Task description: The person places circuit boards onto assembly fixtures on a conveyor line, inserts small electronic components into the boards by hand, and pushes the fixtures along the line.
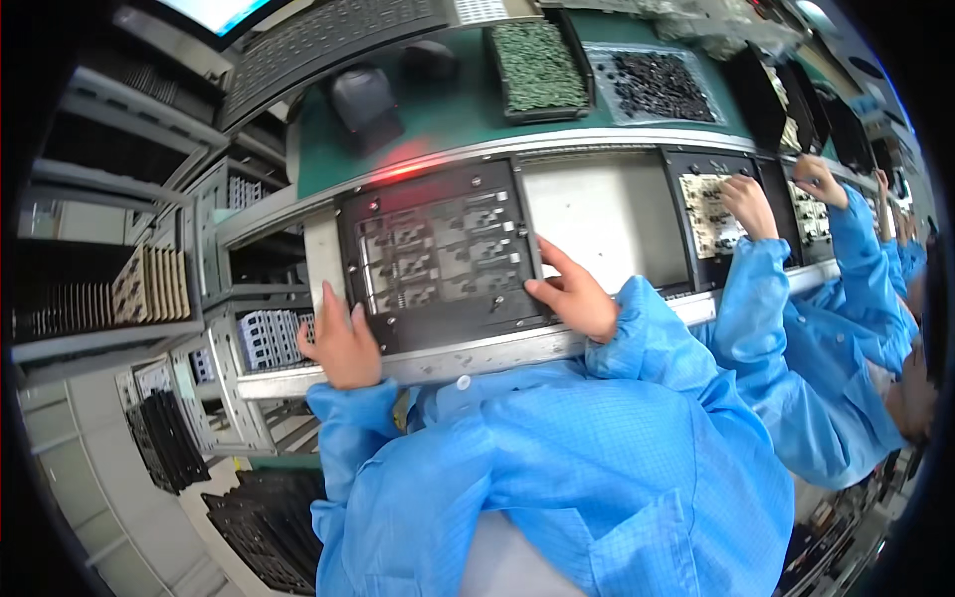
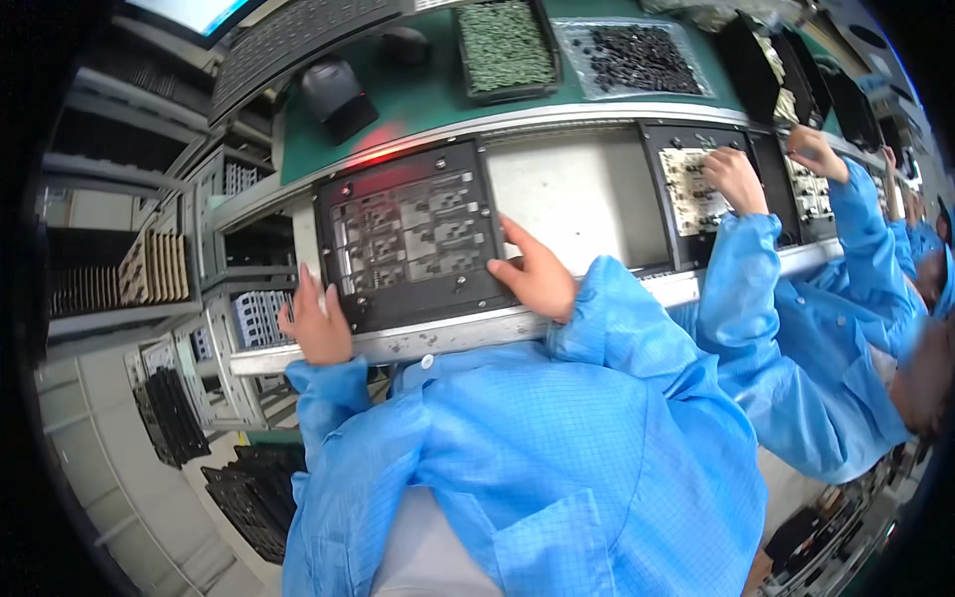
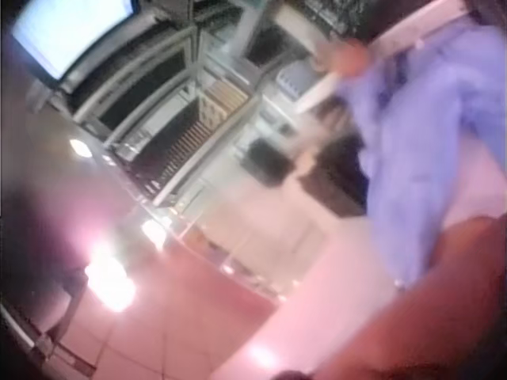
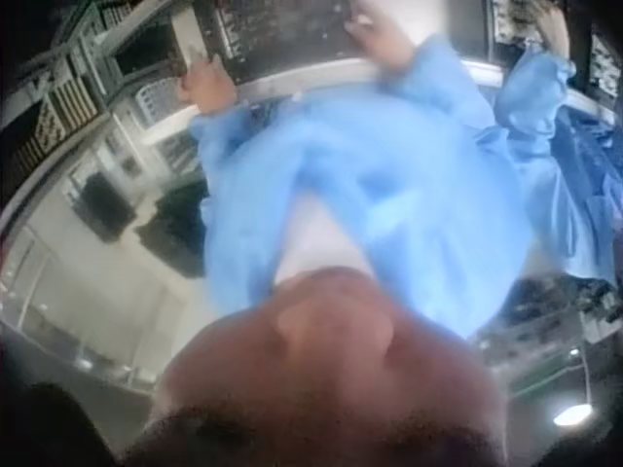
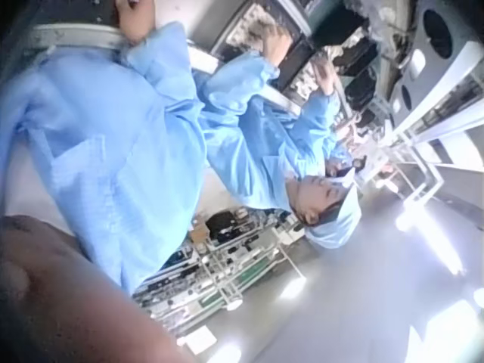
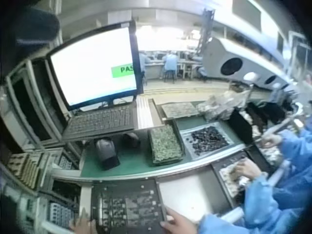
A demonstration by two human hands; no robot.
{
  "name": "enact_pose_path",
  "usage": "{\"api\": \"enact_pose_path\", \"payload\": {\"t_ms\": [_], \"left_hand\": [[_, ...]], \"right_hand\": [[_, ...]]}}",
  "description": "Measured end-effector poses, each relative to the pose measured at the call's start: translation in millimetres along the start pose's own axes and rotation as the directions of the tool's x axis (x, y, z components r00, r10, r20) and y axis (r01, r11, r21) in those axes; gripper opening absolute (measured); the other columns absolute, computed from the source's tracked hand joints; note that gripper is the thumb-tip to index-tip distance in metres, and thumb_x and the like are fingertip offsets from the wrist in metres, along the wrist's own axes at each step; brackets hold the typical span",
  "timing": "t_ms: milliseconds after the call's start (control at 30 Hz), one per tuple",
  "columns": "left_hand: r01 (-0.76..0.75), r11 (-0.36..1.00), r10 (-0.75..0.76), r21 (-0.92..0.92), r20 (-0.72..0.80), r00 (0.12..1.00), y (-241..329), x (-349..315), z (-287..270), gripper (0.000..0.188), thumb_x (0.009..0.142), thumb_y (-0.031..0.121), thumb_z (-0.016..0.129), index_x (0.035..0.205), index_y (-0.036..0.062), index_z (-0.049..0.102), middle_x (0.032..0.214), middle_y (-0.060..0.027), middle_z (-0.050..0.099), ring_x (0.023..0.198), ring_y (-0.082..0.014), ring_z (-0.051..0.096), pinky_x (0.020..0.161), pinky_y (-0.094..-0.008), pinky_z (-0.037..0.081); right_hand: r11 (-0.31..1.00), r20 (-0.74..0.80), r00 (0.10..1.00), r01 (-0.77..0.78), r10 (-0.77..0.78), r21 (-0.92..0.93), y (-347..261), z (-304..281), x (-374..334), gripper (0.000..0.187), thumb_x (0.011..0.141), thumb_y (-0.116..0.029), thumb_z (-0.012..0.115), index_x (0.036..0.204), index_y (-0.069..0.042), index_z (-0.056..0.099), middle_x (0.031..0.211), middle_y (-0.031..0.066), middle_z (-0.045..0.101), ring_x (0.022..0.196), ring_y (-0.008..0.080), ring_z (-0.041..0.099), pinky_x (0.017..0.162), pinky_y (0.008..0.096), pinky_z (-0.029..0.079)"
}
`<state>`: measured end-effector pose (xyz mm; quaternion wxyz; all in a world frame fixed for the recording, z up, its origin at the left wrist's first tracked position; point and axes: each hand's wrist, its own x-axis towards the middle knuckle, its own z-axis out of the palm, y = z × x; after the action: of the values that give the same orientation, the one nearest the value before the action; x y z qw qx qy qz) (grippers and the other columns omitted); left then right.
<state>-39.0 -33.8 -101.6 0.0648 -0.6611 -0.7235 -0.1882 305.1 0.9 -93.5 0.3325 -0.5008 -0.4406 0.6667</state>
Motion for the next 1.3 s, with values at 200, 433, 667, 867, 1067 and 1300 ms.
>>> {"api": "enact_pose_path", "payload": {"t_ms": [200,433,667,867,1067,1300], "left_hand": [[0.065,0.997,-0.057,-0.028,0.229,0.972,3.6,-3.6,-10.6,0.054,0.104,0.018,0.057,0.155,0.0066,0.045,0.111,-0.0122,0.073,0.107,-0.0269,0.067,0.113,-0.0503,0.028],[0.038,0.985,0.008,0.169,-0.263,0.965,-104.9,85.7,-54.7,0.023,0.095,0.027,0.073,0.115,0.0172,0.077,0.107,-0.0026,0.078,0.098,-0.0237,0.070,0.101,-0.0451,0.038],[0.354,0.582,-0.175,0.732,-0.312,0.934,-246.5,133.0,-136.1,0.029,0.092,0.027,0.069,0.121,0.0253,0.073,0.105,-0.0020,0.078,0.090,-0.0229,0.072,0.094,-0.0436,0.039],[0.215,0.639,0.099,0.739,-0.356,0.929,-275.4,133.9,-116.8,0.028,0.091,0.032,0.071,0.119,0.0289,0.073,0.102,0.0014,0.077,0.087,-0.0204,0.071,0.092,-0.0408,0.041],[0.048,0.737,0.306,0.674,-0.397,0.865,-265.3,119.4,-99.9,0.028,0.090,0.034,0.076,0.117,0.0294,0.074,0.098,0.0076,0.076,0.081,-0.0139,0.066,0.093,-0.0367,0.039],[-0.143,0.910,0.406,0.390,-0.761,0.506,-54.5,109.1,-80.3,0.013,0.080,0.021,0.087,0.087,0.0229,0.076,0.076,0.0055,0.069,0.075,-0.0118,0.063,0.088,-0.0336,0.036]], "right_hand": [[0.998,0.029,0.998,-0.053,0.055,-0.046,1.1,0.5,3.7,0.074,0.103,0.000,0.059,0.167,-0.013,0.024,0.158,0.0137,0.046,0.114,0.0184,0.066,0.093,0.0324,0.056],[0.996,-0.017,0.999,0.048,-0.049,-0.071,23.5,-29.5,-6.2,0.070,0.101,-0.007,0.065,0.163,-0.006,0.031,0.151,0.0148,0.051,0.121,0.0255,0.062,0.098,0.0360,0.053],[0.991,-0.110,0.992,0.039,-0.054,-0.132,31.1,-40.0,6.3,0.059,0.101,-0.014,0.067,0.154,-0.006,0.042,0.142,0.0135,0.057,0.122,0.0241,0.055,0.097,0.0358,0.050],[0.988,-0.173,0.982,0.053,-0.078,-0.145,32.3,-39.4,9.6,0.054,0.103,-0.017,0.066,0.152,-0.010,0.044,0.130,0.0127,0.064,0.112,0.0182,0.060,0.095,0.0317,0.048],[0.619,-0.199,0.702,0.413,-0.684,-0.668,-21.3,-18.3,19.3,0.047,0.093,-0.004,0.071,0.137,-0.007,0.057,0.144,0.0147,0.050,0.123,0.0319,0.059,0.096,0.0402,0.052],[0.639,0.204,0.818,0.553,-0.537,-0.534,-60.9,2.5,29.9,0.017,0.096,-0.005,0.069,0.113,-0.003,0.072,0.116,0.0154,0.069,0.109,0.0313,0.066,0.093,0.0377,0.052]]}}
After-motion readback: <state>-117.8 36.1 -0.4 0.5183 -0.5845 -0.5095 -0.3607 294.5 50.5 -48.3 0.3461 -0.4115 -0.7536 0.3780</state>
